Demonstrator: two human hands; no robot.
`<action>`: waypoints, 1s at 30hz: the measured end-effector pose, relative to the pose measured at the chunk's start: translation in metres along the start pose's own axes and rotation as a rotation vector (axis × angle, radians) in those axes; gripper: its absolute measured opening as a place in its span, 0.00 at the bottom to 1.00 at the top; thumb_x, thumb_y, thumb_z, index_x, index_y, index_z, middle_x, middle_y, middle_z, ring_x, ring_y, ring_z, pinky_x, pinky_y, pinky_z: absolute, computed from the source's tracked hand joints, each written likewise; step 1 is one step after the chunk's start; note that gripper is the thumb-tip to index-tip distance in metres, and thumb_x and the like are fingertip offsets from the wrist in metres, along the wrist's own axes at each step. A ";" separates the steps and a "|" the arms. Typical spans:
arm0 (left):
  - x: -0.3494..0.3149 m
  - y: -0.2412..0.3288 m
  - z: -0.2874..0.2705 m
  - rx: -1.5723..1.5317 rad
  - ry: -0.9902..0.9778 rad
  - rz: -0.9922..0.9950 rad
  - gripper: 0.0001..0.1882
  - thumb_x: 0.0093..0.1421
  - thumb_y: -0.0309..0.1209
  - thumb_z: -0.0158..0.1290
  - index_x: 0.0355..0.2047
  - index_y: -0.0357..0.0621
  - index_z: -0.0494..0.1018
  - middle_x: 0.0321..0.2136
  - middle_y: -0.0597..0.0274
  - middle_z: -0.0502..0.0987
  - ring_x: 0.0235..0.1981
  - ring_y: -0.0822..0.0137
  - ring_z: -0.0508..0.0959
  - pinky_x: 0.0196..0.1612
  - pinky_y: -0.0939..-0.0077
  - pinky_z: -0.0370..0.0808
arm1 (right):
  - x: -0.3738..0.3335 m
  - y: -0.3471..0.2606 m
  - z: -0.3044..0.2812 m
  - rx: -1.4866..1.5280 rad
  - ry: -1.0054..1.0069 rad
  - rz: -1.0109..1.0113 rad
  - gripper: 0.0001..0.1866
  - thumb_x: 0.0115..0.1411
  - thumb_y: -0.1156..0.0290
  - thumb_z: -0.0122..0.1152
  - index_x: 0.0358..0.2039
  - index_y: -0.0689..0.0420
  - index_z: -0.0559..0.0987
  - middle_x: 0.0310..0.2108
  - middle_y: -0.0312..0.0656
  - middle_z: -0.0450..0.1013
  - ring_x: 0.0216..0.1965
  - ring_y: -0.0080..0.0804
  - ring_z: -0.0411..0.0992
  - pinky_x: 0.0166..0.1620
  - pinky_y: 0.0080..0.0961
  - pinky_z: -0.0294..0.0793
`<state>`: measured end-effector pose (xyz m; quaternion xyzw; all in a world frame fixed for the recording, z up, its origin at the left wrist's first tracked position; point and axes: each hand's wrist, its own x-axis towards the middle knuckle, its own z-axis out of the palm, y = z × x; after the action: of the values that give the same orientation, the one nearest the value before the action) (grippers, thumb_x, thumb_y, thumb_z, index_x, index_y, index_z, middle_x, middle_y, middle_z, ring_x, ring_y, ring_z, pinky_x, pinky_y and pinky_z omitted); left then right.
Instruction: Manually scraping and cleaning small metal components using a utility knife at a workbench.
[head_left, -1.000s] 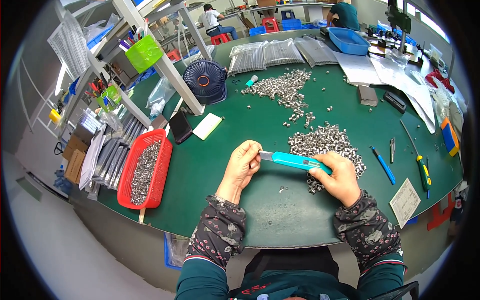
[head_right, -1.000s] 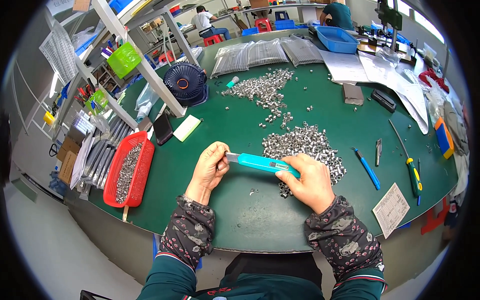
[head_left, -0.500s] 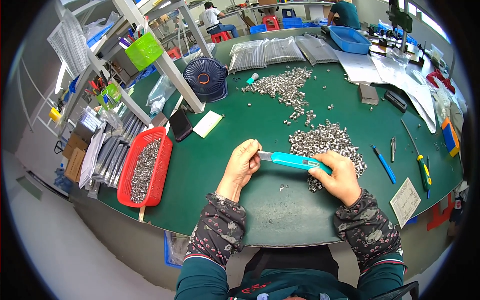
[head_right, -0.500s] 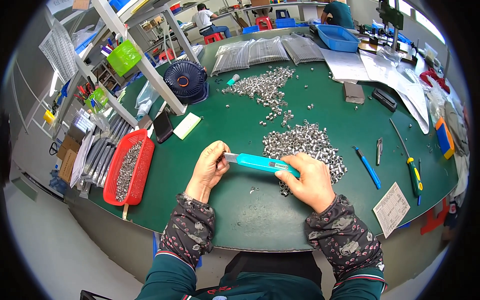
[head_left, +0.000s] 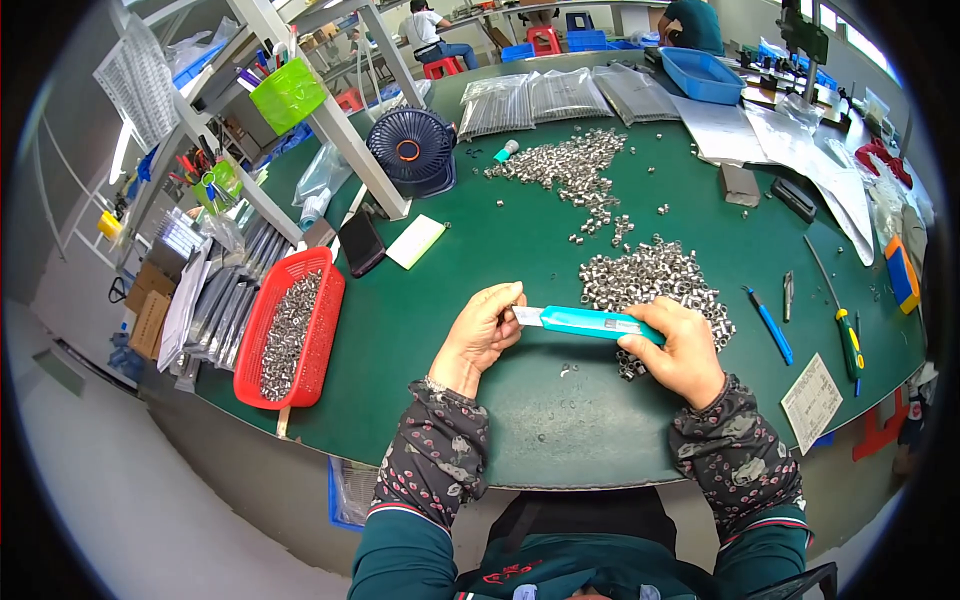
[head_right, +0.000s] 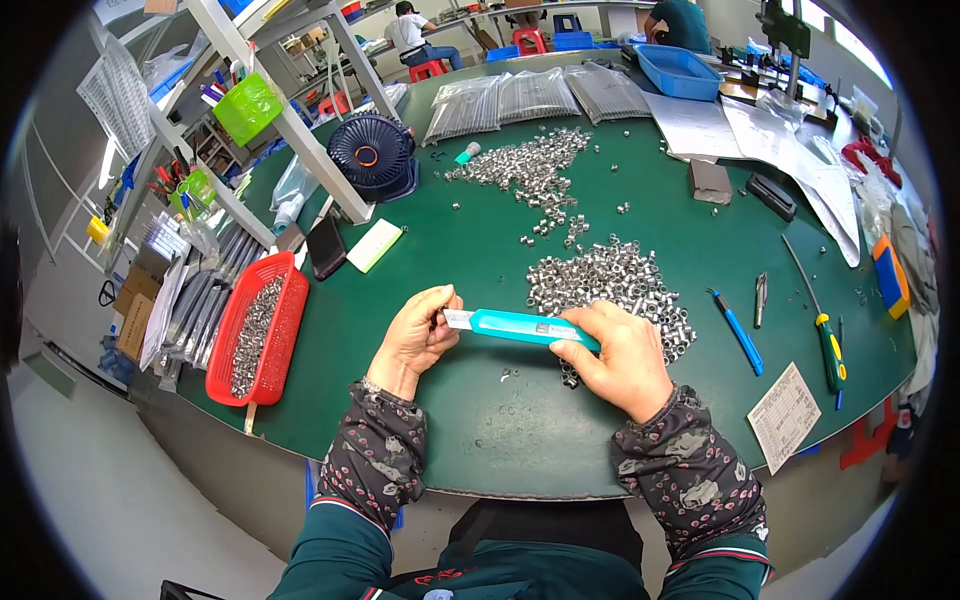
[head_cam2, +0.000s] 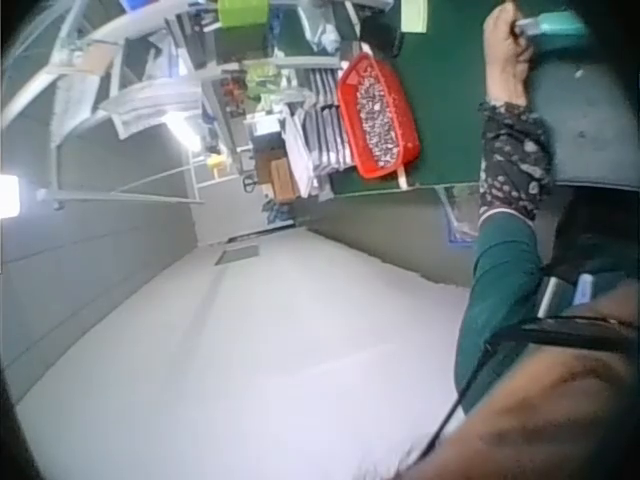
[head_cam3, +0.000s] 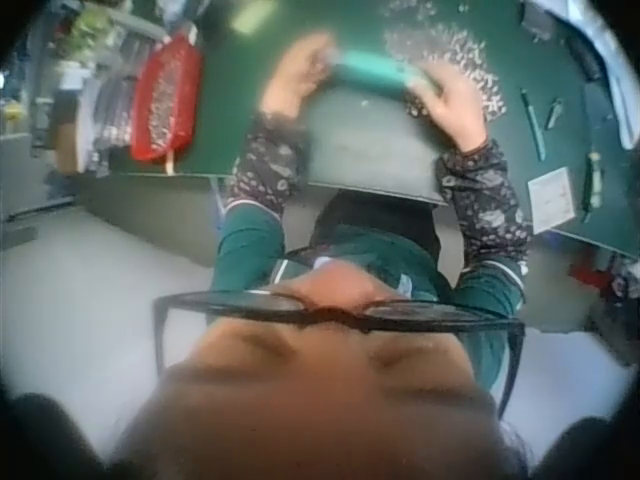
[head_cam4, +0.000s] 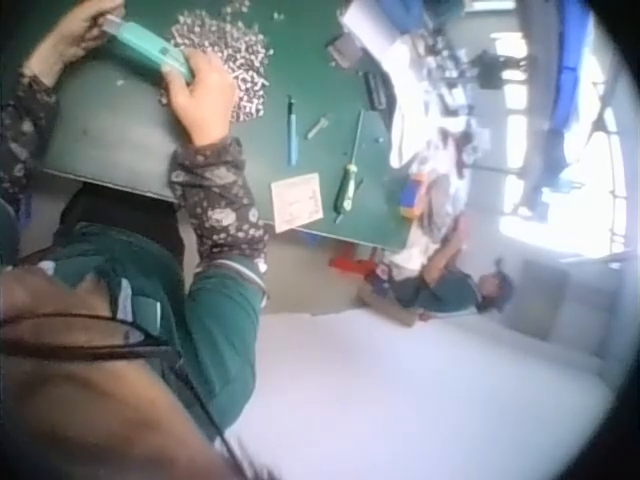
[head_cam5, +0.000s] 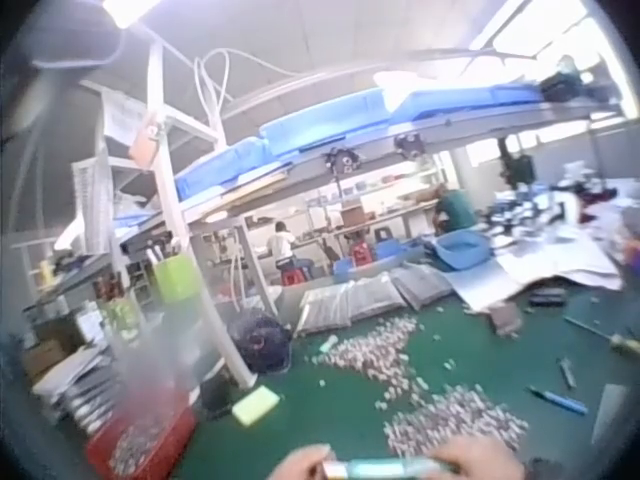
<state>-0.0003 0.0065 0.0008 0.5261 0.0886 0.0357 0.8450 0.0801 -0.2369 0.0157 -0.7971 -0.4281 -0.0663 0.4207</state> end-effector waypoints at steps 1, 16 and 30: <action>0.000 0.001 0.001 -0.002 0.000 -0.002 0.18 0.60 0.38 0.46 0.16 0.44 0.62 0.09 0.70 0.59 0.07 0.82 0.53 0.09 0.89 0.48 | 0.000 0.000 0.000 -0.017 0.003 -0.011 0.13 0.47 0.62 0.61 0.32 0.55 0.78 0.22 0.39 0.68 0.22 0.38 0.69 0.25 0.31 0.67; -0.004 0.007 0.004 0.008 0.000 -0.221 0.17 0.58 0.33 0.48 0.14 0.44 0.61 0.08 0.70 0.58 0.08 0.81 0.54 0.09 0.88 0.47 | 0.004 -0.002 -0.008 -0.177 0.102 -0.175 0.13 0.42 0.67 0.63 0.30 0.53 0.74 0.20 0.38 0.62 0.23 0.36 0.65 0.25 0.31 0.63; -0.003 0.005 0.002 0.059 -0.008 -0.236 0.17 0.58 0.35 0.49 0.15 0.46 0.61 0.09 0.72 0.58 0.08 0.81 0.53 0.09 0.87 0.45 | 0.010 -0.008 -0.015 -0.426 0.257 -0.428 0.17 0.37 0.68 0.65 0.31 0.53 0.74 0.19 0.37 0.60 0.22 0.34 0.62 0.25 0.30 0.60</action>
<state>-0.0027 0.0062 0.0069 0.5367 0.1475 -0.0686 0.8280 0.0847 -0.2392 0.0345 -0.7441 -0.5060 -0.3413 0.2716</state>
